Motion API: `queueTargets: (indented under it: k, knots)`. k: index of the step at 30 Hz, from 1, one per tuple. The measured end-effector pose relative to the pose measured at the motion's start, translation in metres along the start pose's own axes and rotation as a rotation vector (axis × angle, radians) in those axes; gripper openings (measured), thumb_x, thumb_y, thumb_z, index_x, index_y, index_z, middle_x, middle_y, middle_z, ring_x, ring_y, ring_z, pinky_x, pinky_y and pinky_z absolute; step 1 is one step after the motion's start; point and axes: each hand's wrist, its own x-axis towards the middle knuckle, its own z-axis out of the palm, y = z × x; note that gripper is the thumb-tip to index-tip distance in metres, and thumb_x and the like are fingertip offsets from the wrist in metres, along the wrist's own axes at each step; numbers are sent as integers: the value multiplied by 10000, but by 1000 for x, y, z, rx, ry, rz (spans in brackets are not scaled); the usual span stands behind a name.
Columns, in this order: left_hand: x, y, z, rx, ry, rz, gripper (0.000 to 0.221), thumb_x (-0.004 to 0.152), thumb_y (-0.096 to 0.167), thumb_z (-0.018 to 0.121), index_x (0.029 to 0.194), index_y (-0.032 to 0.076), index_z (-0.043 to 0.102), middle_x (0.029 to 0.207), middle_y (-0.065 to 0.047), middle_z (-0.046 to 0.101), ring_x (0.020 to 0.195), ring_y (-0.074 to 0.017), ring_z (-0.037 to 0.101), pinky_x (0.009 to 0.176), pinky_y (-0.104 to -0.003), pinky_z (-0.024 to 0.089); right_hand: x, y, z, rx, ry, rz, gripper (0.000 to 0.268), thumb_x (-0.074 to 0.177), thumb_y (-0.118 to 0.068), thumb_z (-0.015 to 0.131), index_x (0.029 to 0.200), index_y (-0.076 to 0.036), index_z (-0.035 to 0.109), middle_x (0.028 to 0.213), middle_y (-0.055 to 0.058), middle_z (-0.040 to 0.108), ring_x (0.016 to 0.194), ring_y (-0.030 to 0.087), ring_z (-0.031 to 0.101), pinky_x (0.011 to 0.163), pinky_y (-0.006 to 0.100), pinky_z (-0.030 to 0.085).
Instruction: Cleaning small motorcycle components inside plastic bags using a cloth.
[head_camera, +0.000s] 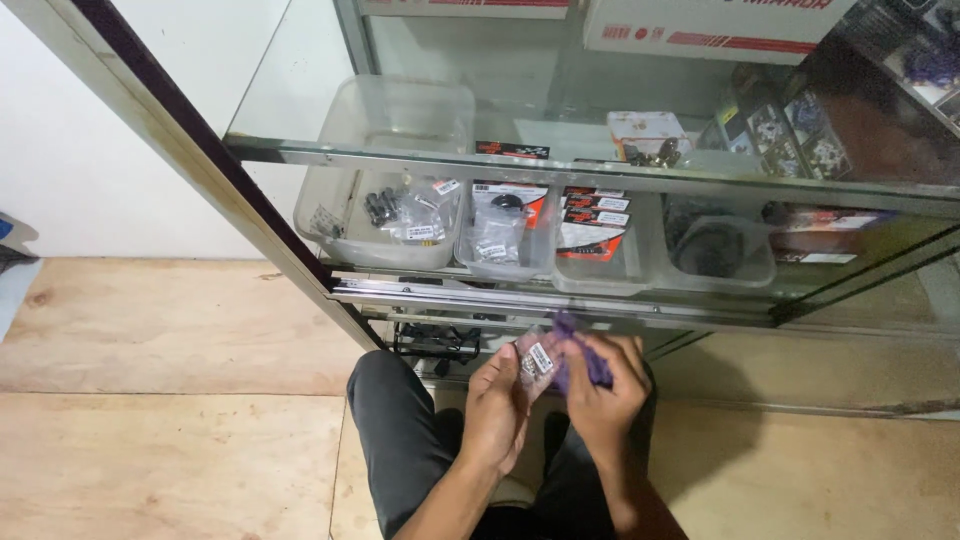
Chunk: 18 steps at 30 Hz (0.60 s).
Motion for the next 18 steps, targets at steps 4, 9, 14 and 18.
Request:
queueTargets:
  k: [4, 9, 14, 18]
  knots:
    - [-4, -7, -5, 79, -173, 75, 384, 1088, 253, 440, 1192, -56, 642, 1060, -150, 690, 946, -186, 640, 946, -361, 505, -15, -2, 15, 92, 7, -106, 195, 740, -23, 837, 901, -57, 733, 848, 46, 704, 719, 165, 558, 620, 301, 460]
    - [-10, -9, -2, 386, -124, 149, 450, 1069, 237, 436, 1324, -49, 672, 1121, -124, 736, 952, -149, 623, 907, -305, 482, -11, 15, 22, 41, 70, -9, 145, 815, -28, 797, 903, -51, 684, 714, 28, 638, 603, 154, 461, 584, 306, 379]
    - [-10, 1, 3, 377, -76, 212, 507, 1040, 291, 423, 1336, -60, 639, 1248, -189, 746, 1103, -229, 712, 1024, -344, 541, -12, 27, 6, 81, 4, 180, 131, 870, -102, 775, 934, -19, 696, 696, 45, 660, 522, 117, 535, 441, 250, 405]
    - [-4, 2, -6, 666, -81, 524, 459, 1061, 276, 433, 1379, -9, 600, 1357, -164, 696, 1227, -234, 670, 1083, -336, 507, -18, 1, -9, 244, -211, 274, 96, 750, -71, 828, 800, -54, 749, 578, -27, 618, 451, 82, 429, 444, 230, 327]
